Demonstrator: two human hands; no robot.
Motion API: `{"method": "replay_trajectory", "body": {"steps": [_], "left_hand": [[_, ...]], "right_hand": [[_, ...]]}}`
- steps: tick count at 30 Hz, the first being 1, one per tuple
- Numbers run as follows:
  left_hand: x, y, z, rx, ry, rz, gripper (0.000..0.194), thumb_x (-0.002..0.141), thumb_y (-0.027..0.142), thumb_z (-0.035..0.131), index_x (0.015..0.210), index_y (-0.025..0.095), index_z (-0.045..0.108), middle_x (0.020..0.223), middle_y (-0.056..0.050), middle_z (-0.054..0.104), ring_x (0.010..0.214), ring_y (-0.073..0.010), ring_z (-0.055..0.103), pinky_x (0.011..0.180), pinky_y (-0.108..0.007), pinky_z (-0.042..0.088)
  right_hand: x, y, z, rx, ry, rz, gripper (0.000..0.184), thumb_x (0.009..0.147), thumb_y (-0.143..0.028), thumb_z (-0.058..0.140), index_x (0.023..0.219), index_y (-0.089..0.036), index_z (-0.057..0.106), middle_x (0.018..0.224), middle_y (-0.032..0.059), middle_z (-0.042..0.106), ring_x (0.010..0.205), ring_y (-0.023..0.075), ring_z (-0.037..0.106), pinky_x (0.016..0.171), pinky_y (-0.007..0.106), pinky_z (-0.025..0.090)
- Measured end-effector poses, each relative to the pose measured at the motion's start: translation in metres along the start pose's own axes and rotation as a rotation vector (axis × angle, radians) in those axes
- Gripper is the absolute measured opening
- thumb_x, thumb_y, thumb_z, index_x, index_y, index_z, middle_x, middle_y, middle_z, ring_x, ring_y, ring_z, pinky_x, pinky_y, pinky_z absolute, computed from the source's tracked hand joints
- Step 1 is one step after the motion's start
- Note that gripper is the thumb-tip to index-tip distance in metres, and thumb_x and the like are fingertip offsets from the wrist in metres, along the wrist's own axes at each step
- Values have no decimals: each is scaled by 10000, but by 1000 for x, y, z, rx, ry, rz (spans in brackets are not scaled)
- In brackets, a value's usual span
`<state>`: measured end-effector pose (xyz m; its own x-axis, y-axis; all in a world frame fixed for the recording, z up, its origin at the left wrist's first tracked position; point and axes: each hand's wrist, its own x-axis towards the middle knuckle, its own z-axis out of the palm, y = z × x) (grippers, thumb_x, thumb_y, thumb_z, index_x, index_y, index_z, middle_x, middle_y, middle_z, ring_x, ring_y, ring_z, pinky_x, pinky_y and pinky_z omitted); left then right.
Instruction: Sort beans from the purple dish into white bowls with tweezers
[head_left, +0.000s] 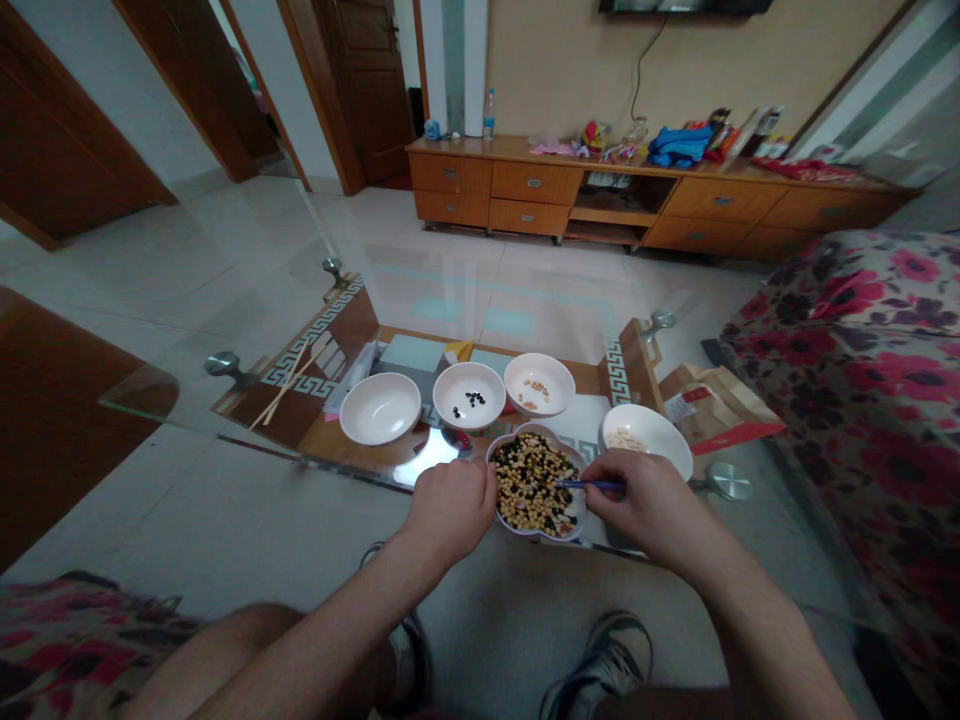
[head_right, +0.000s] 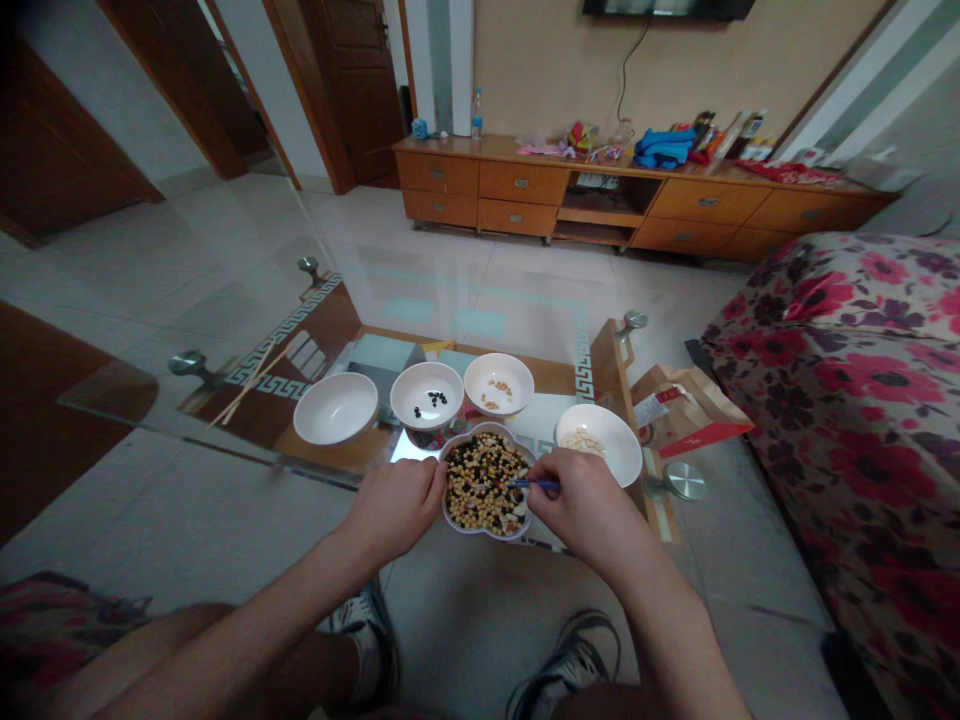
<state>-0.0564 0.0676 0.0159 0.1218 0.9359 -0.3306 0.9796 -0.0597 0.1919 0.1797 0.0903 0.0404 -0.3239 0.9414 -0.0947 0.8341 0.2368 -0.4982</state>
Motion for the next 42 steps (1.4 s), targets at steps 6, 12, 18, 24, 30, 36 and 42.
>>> {"method": "replay_trajectory", "body": {"steps": [6,12,18,24,30,36,42], "left_hand": [[0,0,1,1,23,9,564,1057,391,209,974,171,721,953,-134,771,866,-279,739,776,-396,546],[0,-1,1,2,33,14,552,1056,388,216,967,175,718,949,-129,772,857,-281,739,771,-400,545],[1,-1,2,-4,19,13,557,1055,389,206,989,175,717,963,-139,768,870,-300,737,765,-425,547],[1,-1,1,-7,10,5,560,1055,394,209,1003,174,721,970,-142,766,879,-286,735,788,-414,546],[0,0,1,-4,0,1,572,1056,392,200,1008,172,726,983,-148,767,885,-287,736,796,-423,548],[1,0,1,4,6,-3,573,1055,396,204,984,168,725,976,-143,768,880,-282,739,779,-399,546],[1,0,2,6,18,2,563,1054,393,211,969,171,721,967,-145,770,869,-289,740,765,-410,548]], "right_hand": [[0,0,2,2,-42,12,161,783,-173,616,777,-197,776,718,44,755,647,181,681,609,276,477],[1,0,4,0,-26,-14,158,782,-164,626,788,-197,780,756,70,771,672,194,693,633,296,501],[1,2,5,-9,-22,-40,174,803,-169,614,790,-209,782,748,59,766,677,196,696,624,292,491],[2,3,3,-30,-39,-78,202,829,-167,595,776,-208,786,766,66,774,691,197,701,638,291,490],[2,2,1,-26,-26,-80,201,838,-169,593,783,-210,782,767,65,774,699,202,702,642,299,488],[2,0,-1,-12,-24,-36,186,828,-184,607,800,-203,790,767,63,775,698,202,700,650,290,498],[3,2,4,-36,-48,11,178,808,-168,619,799,-200,794,764,66,777,695,212,705,644,300,493]]}}
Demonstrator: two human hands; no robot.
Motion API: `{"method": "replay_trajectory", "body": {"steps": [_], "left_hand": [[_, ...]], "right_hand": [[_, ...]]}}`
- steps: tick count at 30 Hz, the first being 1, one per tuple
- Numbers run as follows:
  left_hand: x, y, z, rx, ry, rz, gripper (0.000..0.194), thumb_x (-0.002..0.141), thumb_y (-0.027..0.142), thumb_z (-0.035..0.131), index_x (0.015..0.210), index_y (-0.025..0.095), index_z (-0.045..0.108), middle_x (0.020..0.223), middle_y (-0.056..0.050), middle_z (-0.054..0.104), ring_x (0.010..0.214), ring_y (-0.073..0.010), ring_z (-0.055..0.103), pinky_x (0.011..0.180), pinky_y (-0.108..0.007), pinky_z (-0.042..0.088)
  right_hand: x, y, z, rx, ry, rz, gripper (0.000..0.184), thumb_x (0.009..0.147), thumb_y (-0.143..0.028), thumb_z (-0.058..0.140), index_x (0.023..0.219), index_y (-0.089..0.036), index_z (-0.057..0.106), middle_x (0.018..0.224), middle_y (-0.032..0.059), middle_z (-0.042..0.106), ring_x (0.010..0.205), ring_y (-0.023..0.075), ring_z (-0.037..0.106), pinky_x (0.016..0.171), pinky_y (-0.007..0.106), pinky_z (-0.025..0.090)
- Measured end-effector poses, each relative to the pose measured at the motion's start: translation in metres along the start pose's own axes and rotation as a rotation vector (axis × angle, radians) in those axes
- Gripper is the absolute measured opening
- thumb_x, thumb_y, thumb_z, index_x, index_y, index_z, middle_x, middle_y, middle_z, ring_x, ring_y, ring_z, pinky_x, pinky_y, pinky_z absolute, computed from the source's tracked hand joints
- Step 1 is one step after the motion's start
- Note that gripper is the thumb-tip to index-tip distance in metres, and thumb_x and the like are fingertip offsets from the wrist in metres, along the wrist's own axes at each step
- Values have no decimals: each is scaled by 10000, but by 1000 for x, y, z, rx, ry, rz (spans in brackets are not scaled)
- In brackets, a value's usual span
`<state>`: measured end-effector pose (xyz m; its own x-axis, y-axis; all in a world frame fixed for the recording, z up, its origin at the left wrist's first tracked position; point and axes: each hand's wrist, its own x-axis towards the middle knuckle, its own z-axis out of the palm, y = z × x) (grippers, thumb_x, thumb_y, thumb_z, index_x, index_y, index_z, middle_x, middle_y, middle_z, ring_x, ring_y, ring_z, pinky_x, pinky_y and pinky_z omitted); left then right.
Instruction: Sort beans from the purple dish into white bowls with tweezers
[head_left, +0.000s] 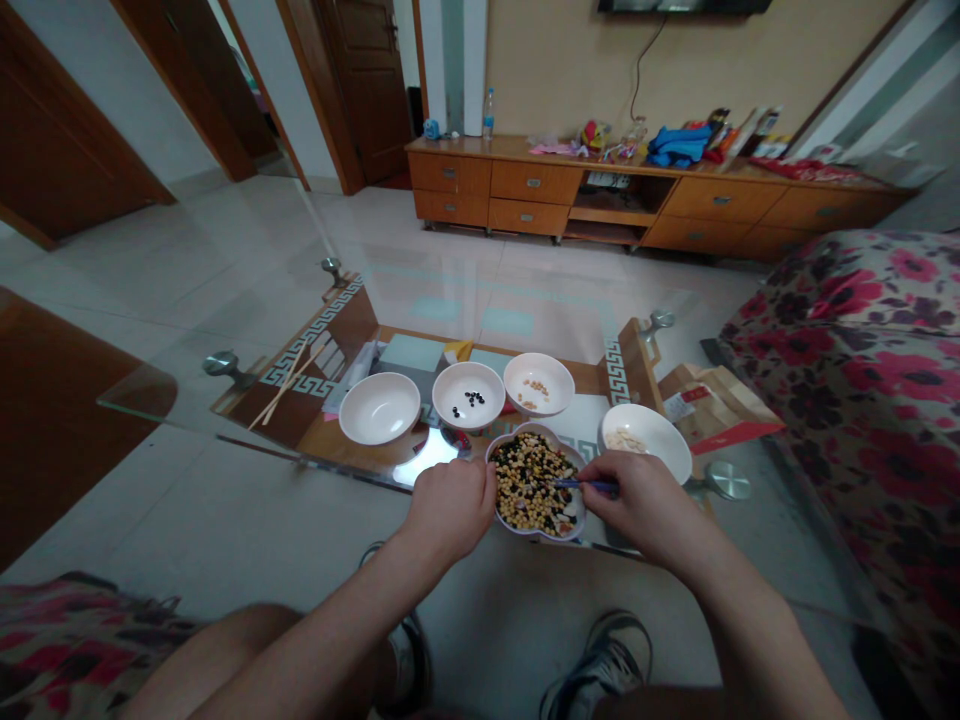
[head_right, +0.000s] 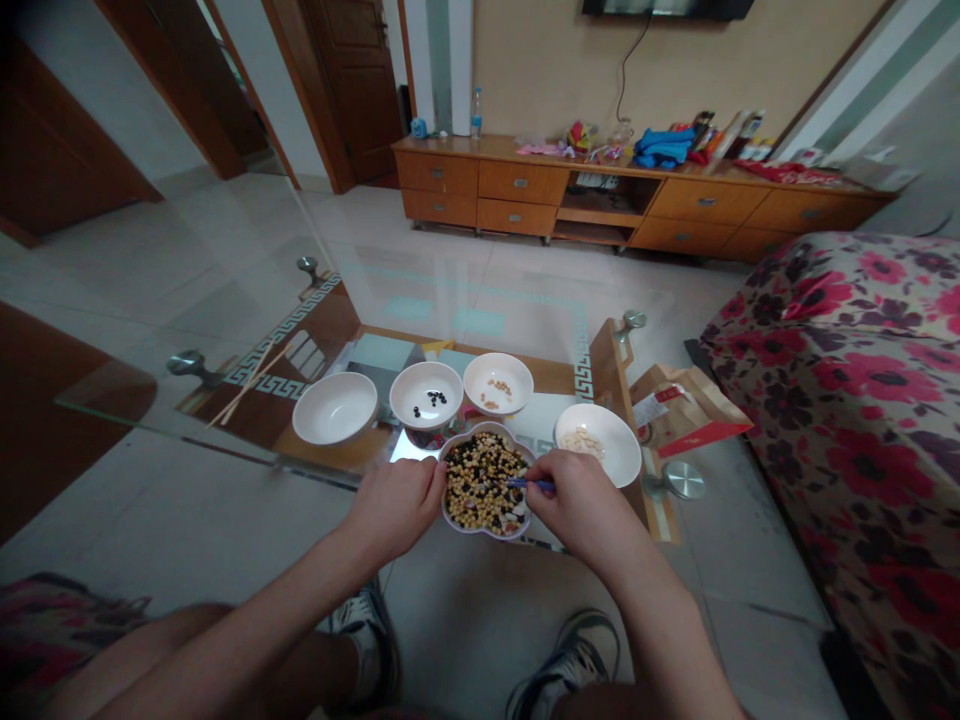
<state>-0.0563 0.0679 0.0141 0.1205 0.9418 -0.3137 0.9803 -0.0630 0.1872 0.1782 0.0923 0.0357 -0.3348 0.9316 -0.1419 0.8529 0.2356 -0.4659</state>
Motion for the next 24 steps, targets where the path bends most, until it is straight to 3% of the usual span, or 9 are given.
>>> {"method": "replay_trajectory", "body": {"steps": [15,24], "left_hand": [[-1,-1,0,3,19,14,541,1056,383,221,979,178,715,941,-127,776,853,-294,748,757,-425,563],[0,-1,0,-8,6,11,556,1054,392,214,994,178,723,956,-136,773,871,-301,744,765,-427,556]], "right_hand": [[0,3,0,1,45,-70,203,845,-182,589,796,-202,785,767,66,773,698,206,700,646,303,484],[9,-3,-2,-31,481,-123,232,891,-275,565,838,-194,777,777,63,770,688,195,690,629,290,469]]}}
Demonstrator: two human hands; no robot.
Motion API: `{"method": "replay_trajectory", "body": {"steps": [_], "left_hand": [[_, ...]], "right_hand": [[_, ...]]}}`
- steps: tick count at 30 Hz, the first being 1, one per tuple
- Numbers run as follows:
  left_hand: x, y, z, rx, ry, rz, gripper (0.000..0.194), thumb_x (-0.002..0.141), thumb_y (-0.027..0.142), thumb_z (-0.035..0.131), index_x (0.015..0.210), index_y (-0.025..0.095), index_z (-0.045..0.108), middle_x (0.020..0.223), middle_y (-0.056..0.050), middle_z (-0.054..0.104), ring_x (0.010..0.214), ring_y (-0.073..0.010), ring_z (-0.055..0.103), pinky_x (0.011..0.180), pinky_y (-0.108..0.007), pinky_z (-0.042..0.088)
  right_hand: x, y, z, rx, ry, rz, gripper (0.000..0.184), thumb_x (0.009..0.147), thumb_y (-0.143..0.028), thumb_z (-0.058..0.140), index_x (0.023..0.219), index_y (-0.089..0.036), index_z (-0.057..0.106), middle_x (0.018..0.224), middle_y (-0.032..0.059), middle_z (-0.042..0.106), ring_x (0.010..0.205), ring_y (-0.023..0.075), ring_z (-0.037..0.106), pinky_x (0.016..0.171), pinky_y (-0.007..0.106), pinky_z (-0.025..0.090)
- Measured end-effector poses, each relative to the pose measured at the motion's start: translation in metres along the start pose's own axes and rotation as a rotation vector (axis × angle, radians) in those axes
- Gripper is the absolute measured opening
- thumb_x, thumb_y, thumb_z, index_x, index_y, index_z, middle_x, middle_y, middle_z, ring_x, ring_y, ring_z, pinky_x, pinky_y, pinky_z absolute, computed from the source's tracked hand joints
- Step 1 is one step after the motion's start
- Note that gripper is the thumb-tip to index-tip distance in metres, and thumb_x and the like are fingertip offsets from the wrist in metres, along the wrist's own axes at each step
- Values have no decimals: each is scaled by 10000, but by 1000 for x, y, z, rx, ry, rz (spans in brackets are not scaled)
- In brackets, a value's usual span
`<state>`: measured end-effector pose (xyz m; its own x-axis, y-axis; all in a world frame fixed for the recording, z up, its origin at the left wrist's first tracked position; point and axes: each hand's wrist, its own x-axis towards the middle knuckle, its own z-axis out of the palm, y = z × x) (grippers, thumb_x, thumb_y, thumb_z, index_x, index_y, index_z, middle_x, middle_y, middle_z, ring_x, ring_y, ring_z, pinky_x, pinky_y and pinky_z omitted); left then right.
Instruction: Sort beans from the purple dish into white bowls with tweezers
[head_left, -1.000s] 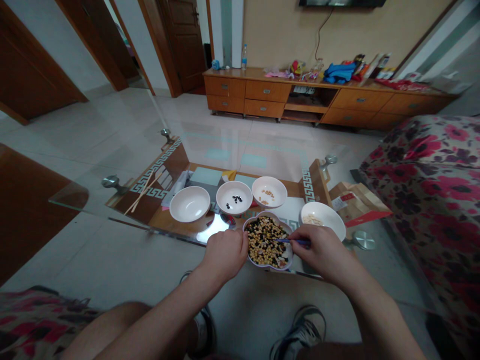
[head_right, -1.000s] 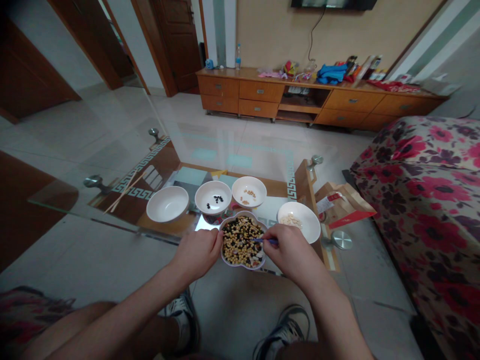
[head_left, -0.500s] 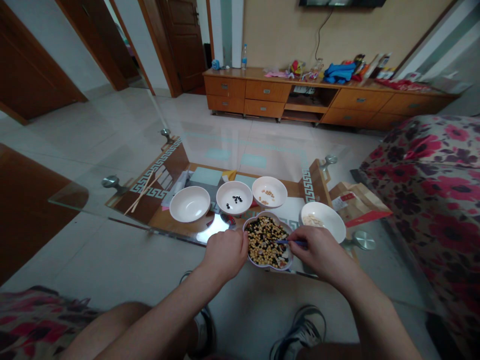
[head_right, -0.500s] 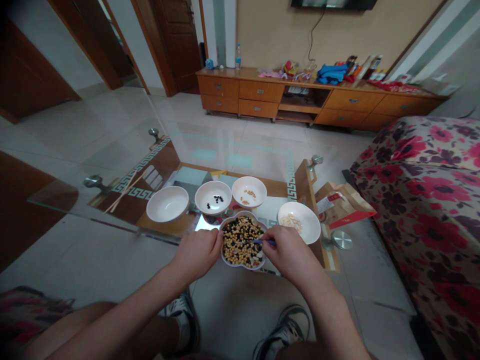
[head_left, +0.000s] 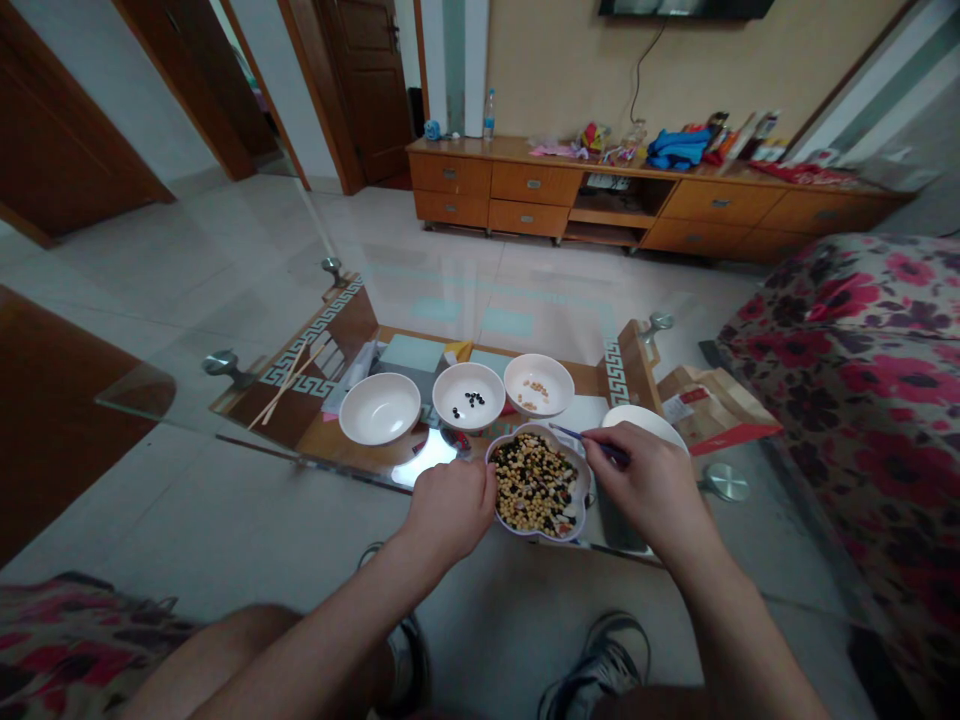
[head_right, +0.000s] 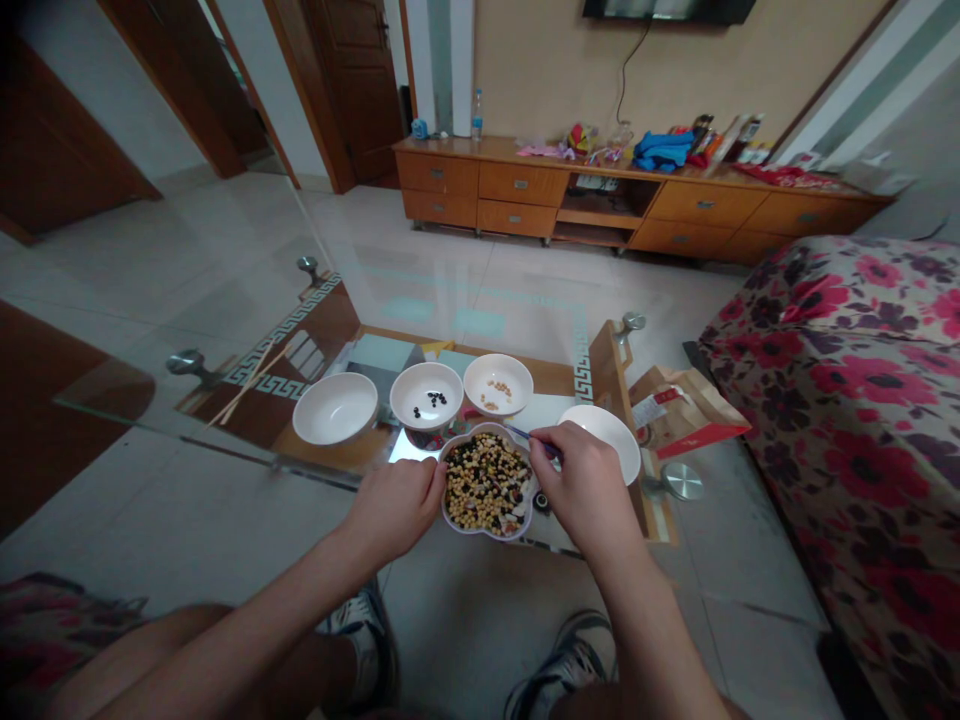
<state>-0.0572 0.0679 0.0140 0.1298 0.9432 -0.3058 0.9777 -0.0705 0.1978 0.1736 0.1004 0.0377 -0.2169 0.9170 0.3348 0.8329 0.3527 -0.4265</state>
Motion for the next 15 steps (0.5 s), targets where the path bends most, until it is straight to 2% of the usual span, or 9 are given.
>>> {"method": "replay_trajectory", "body": {"steps": [3,5,10,15], "left_hand": [[-1,0,0,-2,10,5,549,1053,389,223,980,179,725,941,-127,775,860,-295,745,756,-414,555],[-1,0,0,2,15,4,548,1052,389,225,978,180,726,939,-125,776,854,-298,745,748,-417,555],[-1,1,-2,5,-4,-3,554,1052,390,215,1002,179,724,962,-135,771,867,-299,741,756,-425,554],[0,1,-1,1,-11,-8,556,1052,391,209,1011,178,721,966,-140,769,872,-298,739,766,-427,552]], "right_hand": [[4,0,8,-55,139,24,247,904,-285,561,854,-181,780,797,75,768,700,202,686,647,298,473],[7,2,14,-72,178,45,255,913,-290,561,879,-171,784,795,76,763,692,203,676,651,305,472],[12,3,24,-62,162,49,287,938,-297,541,915,-145,783,791,83,747,719,217,675,685,323,479],[11,0,16,-88,176,85,297,929,-327,552,927,-152,792,788,89,751,698,217,672,672,322,483]]}}
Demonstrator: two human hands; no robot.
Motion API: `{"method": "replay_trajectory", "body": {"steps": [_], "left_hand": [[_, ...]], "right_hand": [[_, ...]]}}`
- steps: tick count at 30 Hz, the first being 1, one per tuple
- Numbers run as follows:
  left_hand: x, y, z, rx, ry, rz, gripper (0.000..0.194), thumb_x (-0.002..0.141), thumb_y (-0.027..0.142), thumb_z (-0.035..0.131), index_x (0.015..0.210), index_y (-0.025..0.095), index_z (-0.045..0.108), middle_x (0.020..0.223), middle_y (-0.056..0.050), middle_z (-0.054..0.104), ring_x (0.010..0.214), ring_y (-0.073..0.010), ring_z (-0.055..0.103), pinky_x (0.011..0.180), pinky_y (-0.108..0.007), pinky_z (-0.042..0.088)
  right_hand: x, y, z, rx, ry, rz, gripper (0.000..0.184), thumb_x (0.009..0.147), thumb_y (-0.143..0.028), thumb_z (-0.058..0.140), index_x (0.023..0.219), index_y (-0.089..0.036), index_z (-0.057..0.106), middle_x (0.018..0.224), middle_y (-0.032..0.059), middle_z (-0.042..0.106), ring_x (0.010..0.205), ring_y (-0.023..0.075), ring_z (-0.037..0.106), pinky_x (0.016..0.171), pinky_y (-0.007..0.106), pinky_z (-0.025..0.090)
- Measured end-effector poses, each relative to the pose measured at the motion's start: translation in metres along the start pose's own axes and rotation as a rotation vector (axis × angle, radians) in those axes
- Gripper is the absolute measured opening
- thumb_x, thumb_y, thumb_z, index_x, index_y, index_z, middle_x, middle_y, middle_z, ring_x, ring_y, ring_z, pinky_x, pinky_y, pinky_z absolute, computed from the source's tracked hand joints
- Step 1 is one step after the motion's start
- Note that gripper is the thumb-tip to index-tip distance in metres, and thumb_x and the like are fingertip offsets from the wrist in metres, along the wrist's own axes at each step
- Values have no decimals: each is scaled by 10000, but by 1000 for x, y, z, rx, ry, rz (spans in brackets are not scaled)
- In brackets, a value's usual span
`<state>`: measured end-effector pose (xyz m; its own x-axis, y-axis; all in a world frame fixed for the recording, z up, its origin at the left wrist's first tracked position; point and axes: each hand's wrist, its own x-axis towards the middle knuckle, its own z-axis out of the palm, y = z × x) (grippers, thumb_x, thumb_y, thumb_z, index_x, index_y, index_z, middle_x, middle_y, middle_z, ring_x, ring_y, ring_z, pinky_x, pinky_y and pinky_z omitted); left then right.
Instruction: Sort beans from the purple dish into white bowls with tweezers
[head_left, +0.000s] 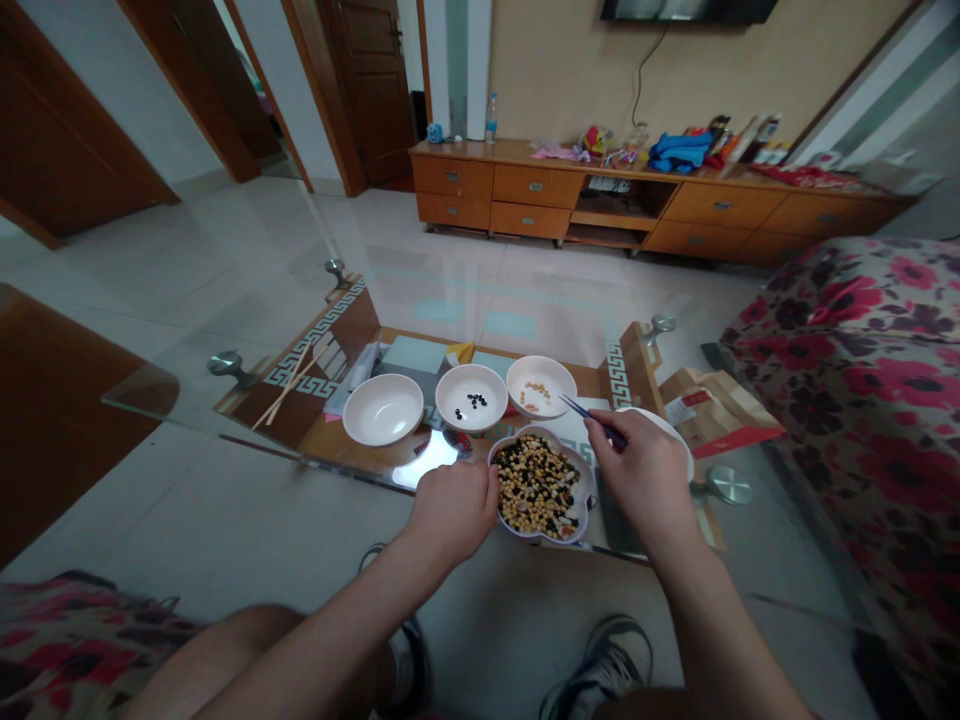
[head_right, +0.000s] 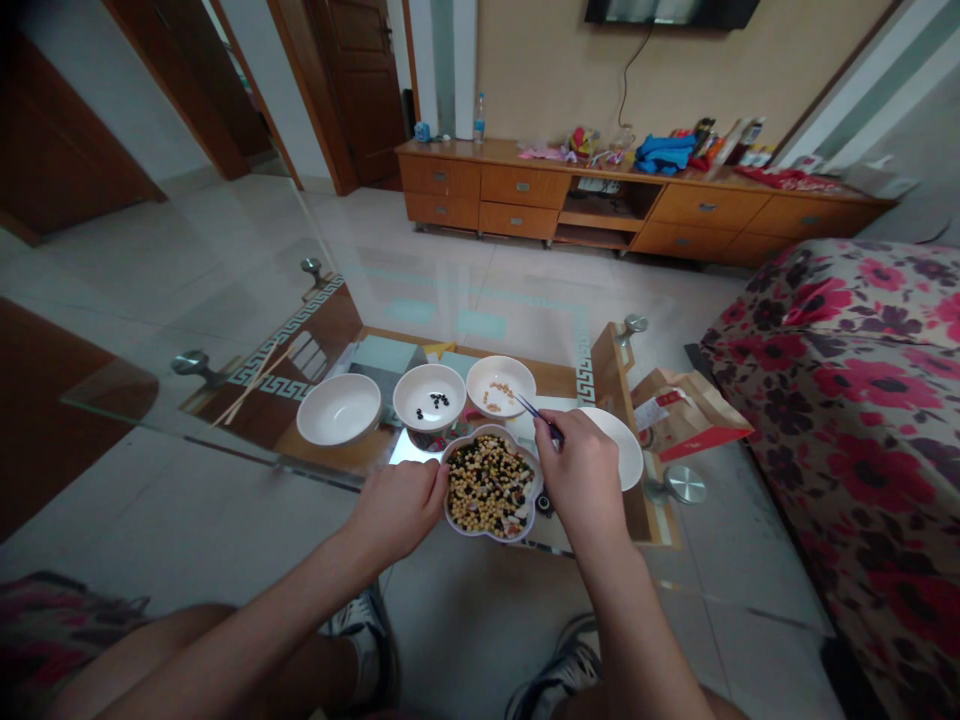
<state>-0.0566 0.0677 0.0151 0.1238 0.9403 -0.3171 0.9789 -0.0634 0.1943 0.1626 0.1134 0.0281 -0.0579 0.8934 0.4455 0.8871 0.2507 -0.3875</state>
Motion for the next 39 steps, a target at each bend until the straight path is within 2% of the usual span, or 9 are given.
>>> {"method": "replay_trajectory", "body": {"steps": [5,9,17,21,33,39], "left_hand": [[0,-1,2,4,14,1,557,1051,390,211,996,175,722,957,-139,772,857,-296,741,751,-420,553],[0,-1,3,6,13,3,554,1054,393,217,995,170,721,959,-140,772,862,-282,741,767,-408,552],[0,1,0,12,5,-6,548,1052,393,221,992,174,719,943,-137,772,864,-299,746,759,-425,558],[0,0,0,9,0,-4,555,1052,392,208,1002,178,718,970,-144,769,877,-301,743,769,-432,554],[0,0,-1,1,-13,-7,547,1057,396,212,999,173,708,973,-142,766,874,-286,741,760,-395,538],[-1,0,-2,2,-7,-1,555,1055,386,207,995,174,717,970,-142,766,875,-298,738,760,-413,543]], "right_hand": [[-3,-1,-16,61,-32,37,264,891,-331,571,899,-186,792,874,90,790,761,225,719,685,316,506],[-9,2,-23,78,-119,46,248,867,-326,579,852,-193,787,817,76,787,725,219,719,679,318,505],[-18,10,-19,52,-384,96,237,851,-301,576,870,-193,786,820,72,785,747,227,710,677,322,481],[-18,8,-17,5,-464,119,245,866,-289,570,909,-193,791,862,82,788,794,236,711,707,329,478],[-19,9,-11,-39,-437,94,233,877,-310,572,881,-233,792,813,69,784,736,239,719,661,338,476],[-21,9,-9,-38,-418,75,243,881,-314,566,903,-232,794,814,72,781,757,236,721,671,336,485]]}}
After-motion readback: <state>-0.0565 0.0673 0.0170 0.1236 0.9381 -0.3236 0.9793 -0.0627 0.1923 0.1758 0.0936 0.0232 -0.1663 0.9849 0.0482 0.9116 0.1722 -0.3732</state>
